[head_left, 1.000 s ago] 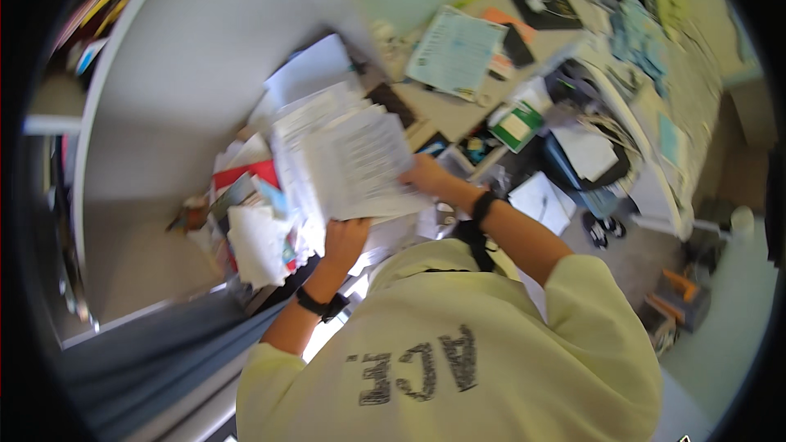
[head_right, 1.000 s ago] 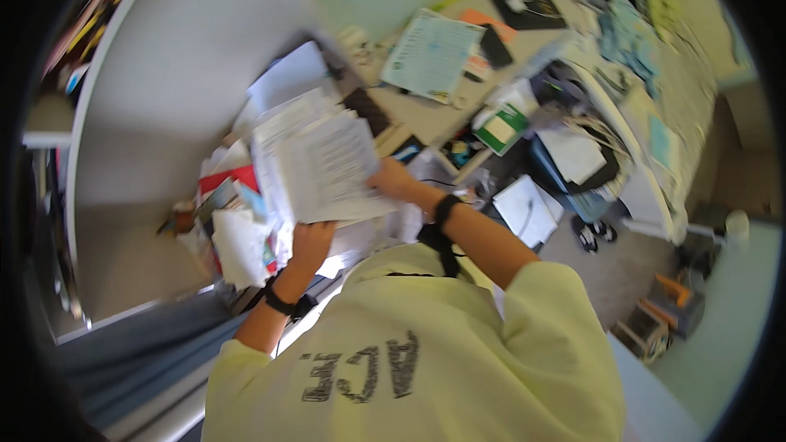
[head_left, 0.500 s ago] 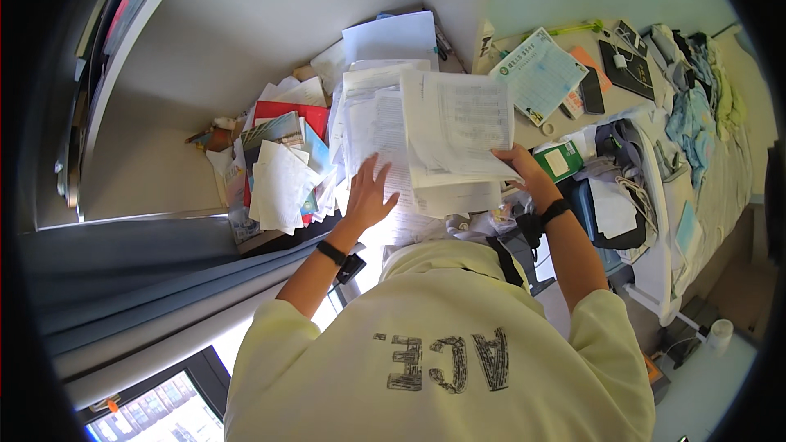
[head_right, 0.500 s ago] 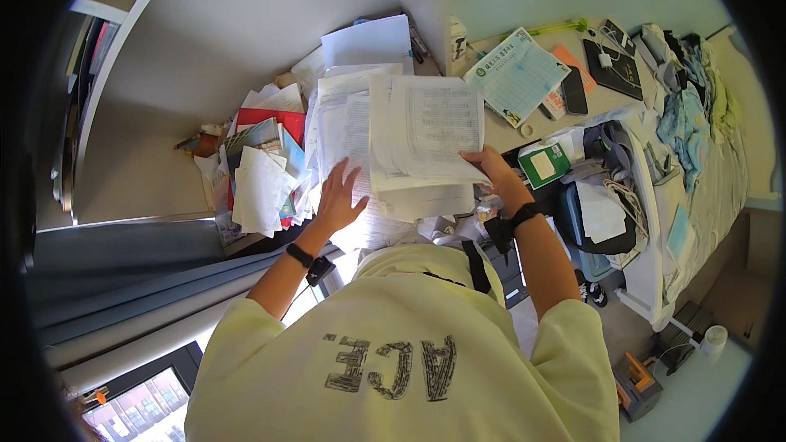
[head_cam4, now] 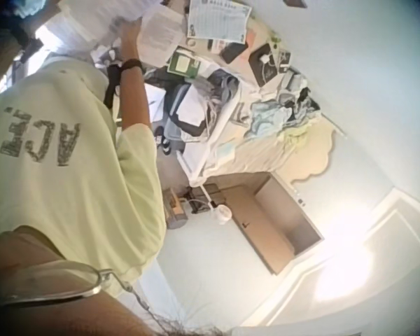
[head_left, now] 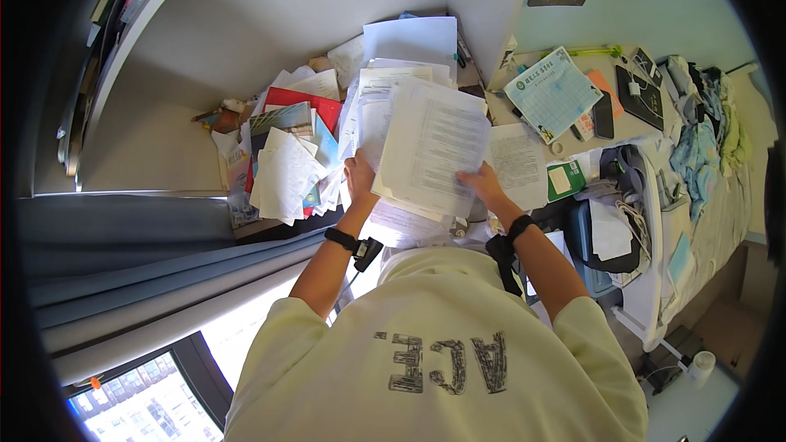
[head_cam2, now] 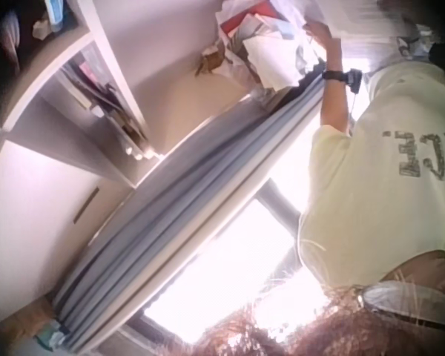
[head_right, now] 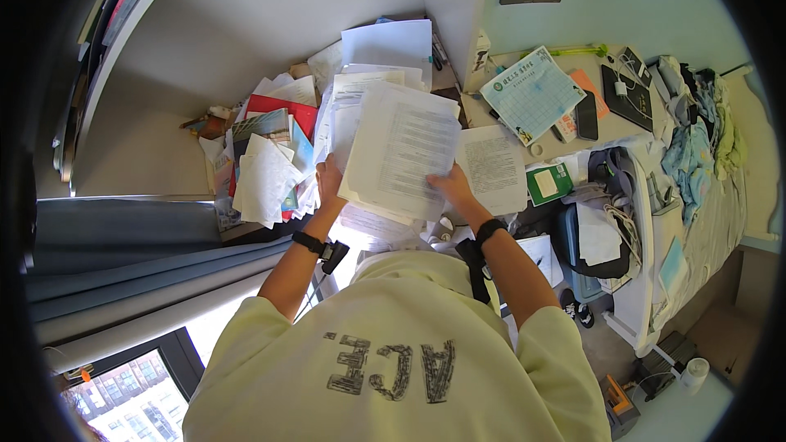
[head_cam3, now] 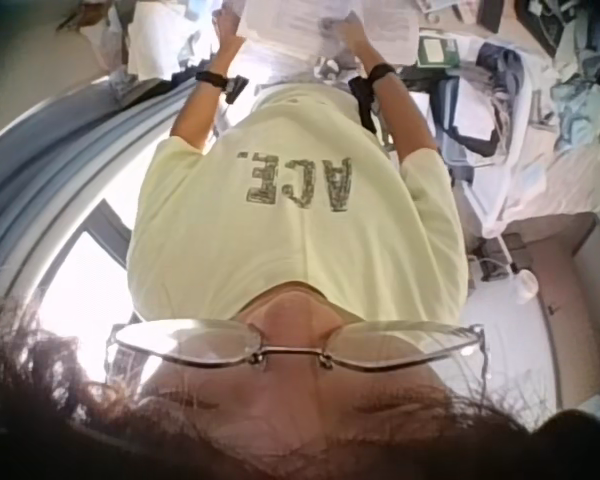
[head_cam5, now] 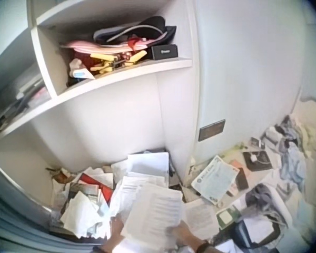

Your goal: The person walks into a cluttered bedroom and begins sorting through a large pile of papers and documents on a desk. They pick up stacks of paper, flip through them, and move them between the desk and a shelf above. The person also handles a red notebook and a light blue folder, placing them on the bed.

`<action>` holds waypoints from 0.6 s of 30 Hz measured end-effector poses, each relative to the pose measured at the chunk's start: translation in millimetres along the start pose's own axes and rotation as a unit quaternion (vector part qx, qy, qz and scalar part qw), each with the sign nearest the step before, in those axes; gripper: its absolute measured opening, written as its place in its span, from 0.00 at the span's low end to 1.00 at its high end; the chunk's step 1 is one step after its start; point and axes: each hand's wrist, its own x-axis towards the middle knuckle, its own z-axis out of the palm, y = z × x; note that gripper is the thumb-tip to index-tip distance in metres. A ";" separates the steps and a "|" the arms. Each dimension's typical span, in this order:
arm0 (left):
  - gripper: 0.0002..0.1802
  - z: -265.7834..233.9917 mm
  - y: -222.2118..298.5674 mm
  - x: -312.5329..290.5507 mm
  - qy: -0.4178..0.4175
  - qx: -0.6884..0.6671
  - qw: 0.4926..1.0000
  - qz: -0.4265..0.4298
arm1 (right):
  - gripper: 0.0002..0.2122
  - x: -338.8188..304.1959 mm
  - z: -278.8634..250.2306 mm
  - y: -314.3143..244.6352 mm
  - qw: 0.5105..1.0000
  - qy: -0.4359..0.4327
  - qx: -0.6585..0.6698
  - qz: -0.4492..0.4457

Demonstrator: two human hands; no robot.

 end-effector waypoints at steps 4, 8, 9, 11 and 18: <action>0.31 6.4 -26.6 22.1 0.013 -0.072 0.997 0.004 | 0.22 11.4 9.3 -1.2 0.996 0.026 -0.060 -0.062; 0.23 -36.9 21.5 3.7 -0.104 -0.162 0.981 0.003 | 0.25 10.7 10.8 -3.3 0.996 0.064 0.008 -0.066; 0.22 -34.1 23.9 -0.7 -0.082 -0.163 0.982 0.041 | 0.26 7.0 13.1 -8.6 0.996 0.074 0.023 -0.049; 0.16 -37.9 45.2 -18.1 -0.061 -0.167 0.976 0.122 | 0.26 -2.8 17.1 -23.1 0.992 0.072 0.102 -0.028; 0.16 -71.0 110.5 -85.9 -0.222 -0.128 0.931 0.258 | 0.19 10.1 -26.7 12.8 0.963 -0.088 0.245 0.065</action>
